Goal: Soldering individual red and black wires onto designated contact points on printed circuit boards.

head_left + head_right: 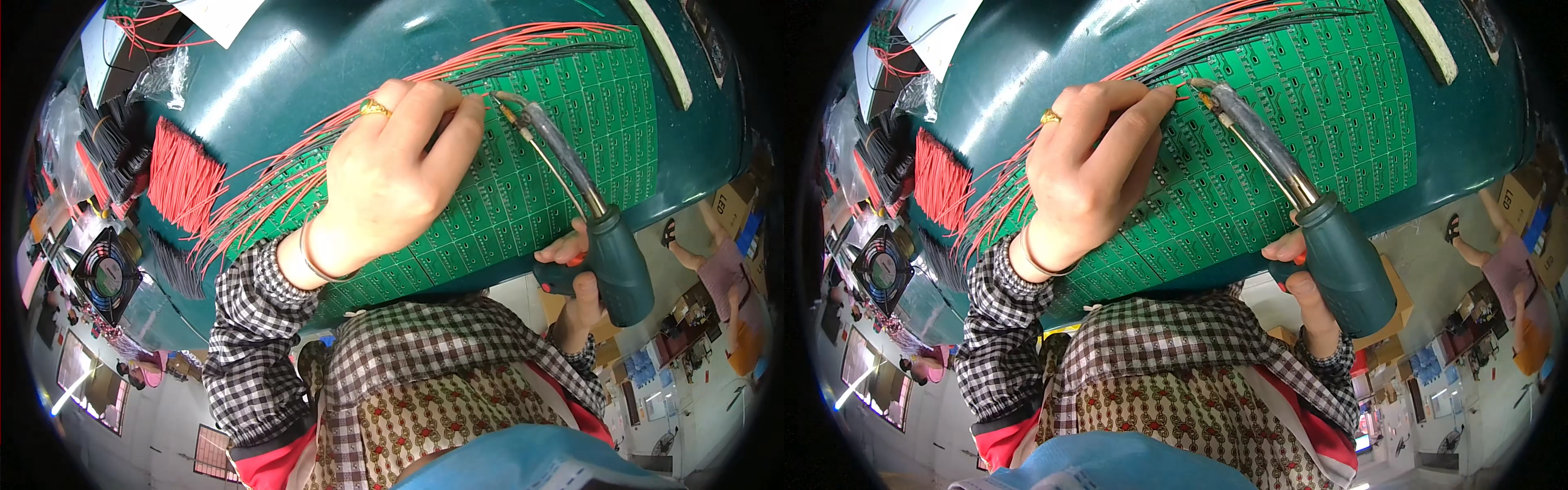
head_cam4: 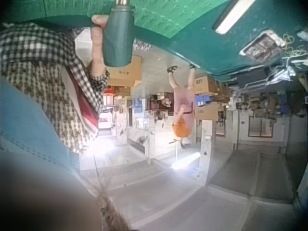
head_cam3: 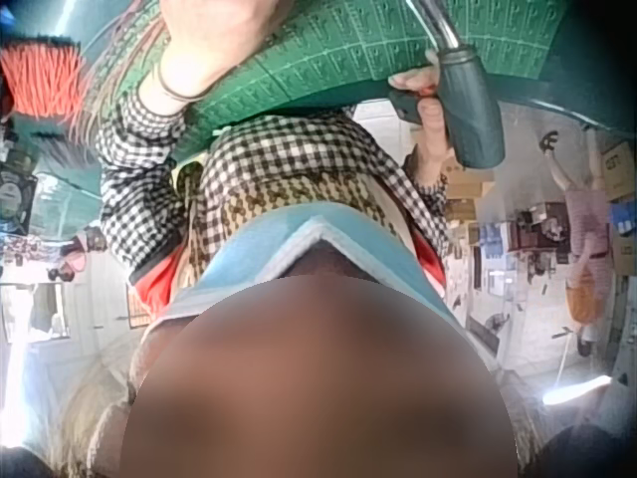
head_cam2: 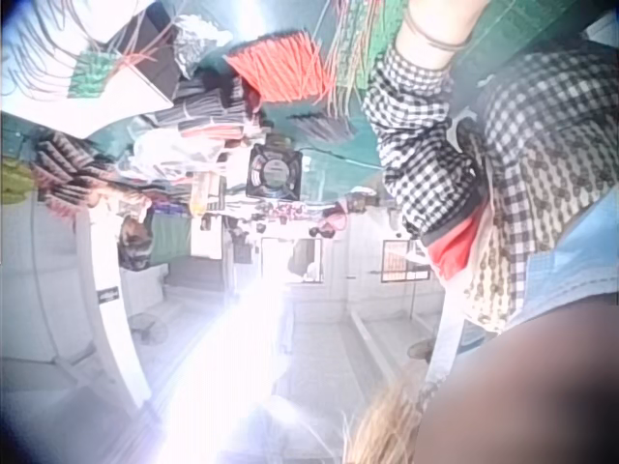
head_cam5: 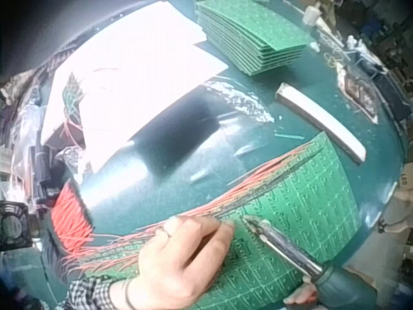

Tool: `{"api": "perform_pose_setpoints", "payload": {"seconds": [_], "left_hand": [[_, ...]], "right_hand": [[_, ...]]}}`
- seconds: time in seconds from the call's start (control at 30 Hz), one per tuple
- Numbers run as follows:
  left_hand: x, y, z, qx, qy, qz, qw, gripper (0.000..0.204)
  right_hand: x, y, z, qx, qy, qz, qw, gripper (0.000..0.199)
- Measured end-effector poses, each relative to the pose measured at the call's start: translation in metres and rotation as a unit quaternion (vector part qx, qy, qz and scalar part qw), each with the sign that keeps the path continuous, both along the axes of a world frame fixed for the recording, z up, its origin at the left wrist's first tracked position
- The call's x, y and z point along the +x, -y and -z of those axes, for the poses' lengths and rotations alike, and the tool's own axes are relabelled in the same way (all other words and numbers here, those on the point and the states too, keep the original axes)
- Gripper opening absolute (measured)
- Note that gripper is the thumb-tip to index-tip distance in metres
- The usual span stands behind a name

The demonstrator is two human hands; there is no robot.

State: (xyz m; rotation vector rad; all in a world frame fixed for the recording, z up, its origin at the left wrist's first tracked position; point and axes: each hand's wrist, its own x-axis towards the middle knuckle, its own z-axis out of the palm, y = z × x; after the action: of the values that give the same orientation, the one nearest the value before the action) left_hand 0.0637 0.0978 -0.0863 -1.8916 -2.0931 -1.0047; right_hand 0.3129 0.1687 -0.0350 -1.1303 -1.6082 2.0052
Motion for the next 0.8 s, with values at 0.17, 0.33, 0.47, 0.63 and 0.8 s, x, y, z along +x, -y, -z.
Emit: {"api": "perform_pose_setpoints", "payload": {"seconds": [0.17, 0.33, 0.47, 0.63, 0.8], "left_hand": [[0.0, 0.0, -0.001, -0.006, 0.001, -0.001, 1.0, 0.028], [0.0, 0.001, 0.0, 0.004, 0.002, 0.005, 1.0, 0.028], [0.001, 0.003, -0.001, -0.004, 0.007, 0.002, 1.0, 0.028], [0.0, 0.004, 0.0, -0.011, 0.003, -0.002, 1.0, 0.026], [-0.006, -0.004, 0.003, -0.005, -0.002, -0.003, 1.0, 0.027]], "right_hand": [[0.004, 0.0, 0.0, -0.028, 0.012, -0.002, 1.0, 0.075], [-0.003, 0.005, -0.006, -0.007, 0.016, 0.016, 1.0, 0.076], [-0.002, 0.008, -0.007, -0.004, 0.015, 0.045, 0.999, 0.075], [0.004, 0.004, 0.0, -0.006, 0.004, 0.028, 1.0, 0.072], [-0.001, -0.006, 0.004, -0.01, -0.008, 0.049, 0.999, 0.07]]}}
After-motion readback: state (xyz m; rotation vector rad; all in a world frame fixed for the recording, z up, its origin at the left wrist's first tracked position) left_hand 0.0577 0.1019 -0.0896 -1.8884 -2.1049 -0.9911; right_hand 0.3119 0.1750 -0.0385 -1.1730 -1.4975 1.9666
